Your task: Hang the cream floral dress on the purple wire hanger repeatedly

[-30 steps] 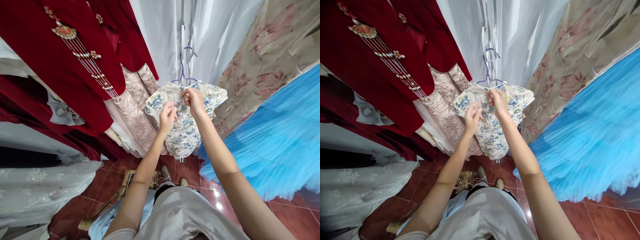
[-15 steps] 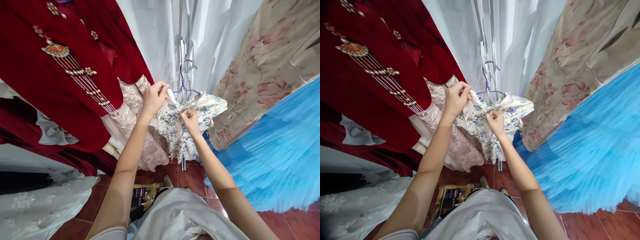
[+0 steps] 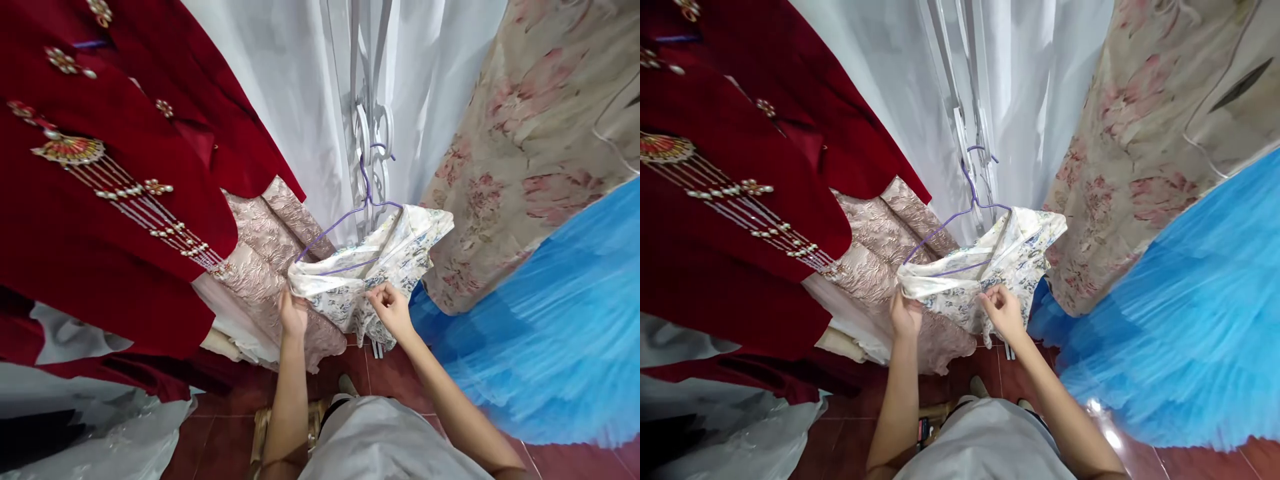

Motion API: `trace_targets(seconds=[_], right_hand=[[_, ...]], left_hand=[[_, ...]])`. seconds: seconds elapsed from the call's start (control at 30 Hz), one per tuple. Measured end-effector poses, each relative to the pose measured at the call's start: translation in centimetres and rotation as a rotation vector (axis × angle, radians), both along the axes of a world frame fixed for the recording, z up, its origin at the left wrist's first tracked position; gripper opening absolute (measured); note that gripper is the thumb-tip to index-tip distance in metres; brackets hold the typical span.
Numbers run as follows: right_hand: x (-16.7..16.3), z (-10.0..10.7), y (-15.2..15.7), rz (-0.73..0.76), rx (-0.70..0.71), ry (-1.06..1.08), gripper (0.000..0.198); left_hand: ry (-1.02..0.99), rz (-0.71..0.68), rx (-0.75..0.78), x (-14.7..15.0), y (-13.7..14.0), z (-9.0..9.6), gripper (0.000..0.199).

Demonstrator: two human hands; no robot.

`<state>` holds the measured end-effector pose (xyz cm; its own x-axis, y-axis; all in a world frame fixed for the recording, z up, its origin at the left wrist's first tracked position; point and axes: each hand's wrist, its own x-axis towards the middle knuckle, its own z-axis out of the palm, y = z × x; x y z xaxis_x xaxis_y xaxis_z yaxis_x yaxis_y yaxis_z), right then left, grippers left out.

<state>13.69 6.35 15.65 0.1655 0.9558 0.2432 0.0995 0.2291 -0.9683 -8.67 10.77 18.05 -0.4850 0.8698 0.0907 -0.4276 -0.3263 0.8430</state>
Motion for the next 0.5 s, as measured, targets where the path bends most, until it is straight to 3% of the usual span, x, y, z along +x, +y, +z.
trace_targets(seconds=[0.1, 0.2, 0.27, 0.4, 0.5], right_hand=[[1.2, 1.1, -0.4, -0.061, 0.164, -0.192, 0.02], [1.7, 2.8, -0.5, 0.014, 0.365, -0.378, 0.03], [1.7, 3.4, -0.5, 0.092, 0.427, -0.441, 0.036], [1.5, 3.0, -0.9, 0.238, 0.337, -0.481, 0.045], [1.8, 2.0, -2.0, 0.332, 0.199, -0.507, 0.056]], left_hand=[[-0.052, -0.126, -0.033, 3.8, -1.9, -2.4, 0.028], [-0.047, -0.204, -0.096, 6.9, -3.5, -4.0, 0.028], [-0.004, -0.267, -0.159, 8.2, -4.5, -4.8, 0.031], [0.131, -0.284, -0.191, 9.1, -6.2, -5.6, 0.042], [0.371, -0.292, -0.148, 9.3, -7.5, -5.5, 0.046]])
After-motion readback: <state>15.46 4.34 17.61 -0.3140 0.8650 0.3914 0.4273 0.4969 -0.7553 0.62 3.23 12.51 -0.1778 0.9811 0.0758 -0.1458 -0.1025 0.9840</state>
